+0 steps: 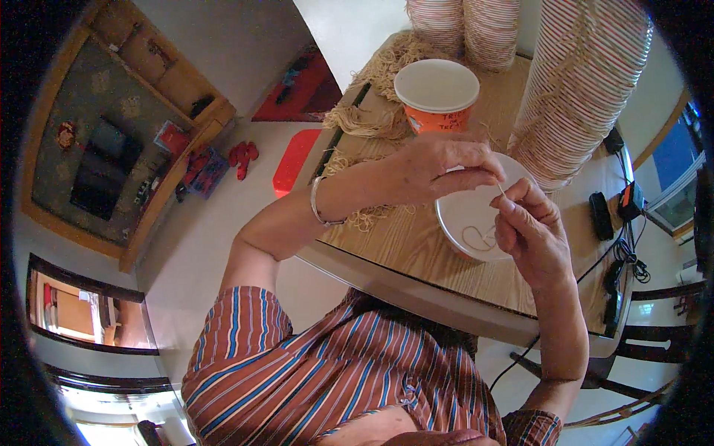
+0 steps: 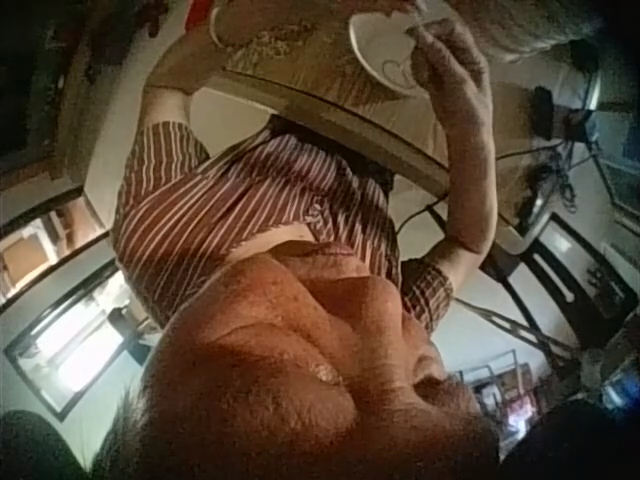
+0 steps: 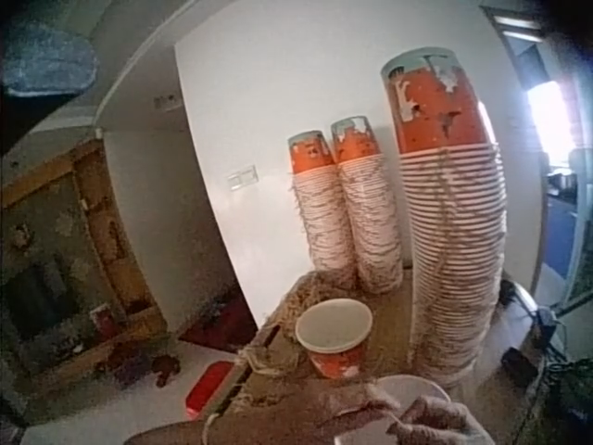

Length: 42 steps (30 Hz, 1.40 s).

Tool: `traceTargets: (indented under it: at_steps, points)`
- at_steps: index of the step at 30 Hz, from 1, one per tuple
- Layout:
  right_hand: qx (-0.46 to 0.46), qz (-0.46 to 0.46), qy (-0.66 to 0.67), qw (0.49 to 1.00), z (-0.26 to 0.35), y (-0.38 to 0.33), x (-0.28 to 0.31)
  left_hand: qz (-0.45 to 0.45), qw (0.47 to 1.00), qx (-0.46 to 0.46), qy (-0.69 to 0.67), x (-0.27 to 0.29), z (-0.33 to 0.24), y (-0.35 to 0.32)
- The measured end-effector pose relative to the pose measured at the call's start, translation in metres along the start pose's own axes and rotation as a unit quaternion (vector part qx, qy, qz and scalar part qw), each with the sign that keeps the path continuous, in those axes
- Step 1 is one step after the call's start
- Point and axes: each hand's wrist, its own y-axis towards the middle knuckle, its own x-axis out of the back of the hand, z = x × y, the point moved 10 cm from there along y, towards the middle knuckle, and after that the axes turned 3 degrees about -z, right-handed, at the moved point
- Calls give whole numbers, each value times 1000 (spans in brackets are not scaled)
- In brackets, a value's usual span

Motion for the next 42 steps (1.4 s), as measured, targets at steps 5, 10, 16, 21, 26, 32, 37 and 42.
traceTargets:
  at_steps: [5, 10, 16, 21, 26, 32, 37, 42]
  points:
    - [-12, 11, 23, 1000, -7, 2, -1, -6, 1000, 25, 7, 2, 6, -4]
    - [-14, -14, -25, 1000, -4, 4, 1, -18, 999, 9, 28, 3, 0, -7]
    - [-43, -11, -44, 998, -9, 4, 0, -19, 997, -50, 64, 1, -8, -13]
    - [-50, -12, -61, 997, -13, 7, -5, -36, 993, -83, 81, 0, -7, -20]
    - [-36, -57, -59, 996, -8, 5, -4, -54, 989, -91, 103, 0, -9, -24]
    - [-20, -96, -124, 987, -4, 8, -5, -77, 991, -34, 103, 2, 6, -29]
    - [-15, -100, -111, 989, -6, 5, -8, -91, 993, 67, 26, 2, 24, -38]
    - [-16, -94, -108, 990, -5, 4, -5, -104, 964, 245, -30, 15, 53, -45]
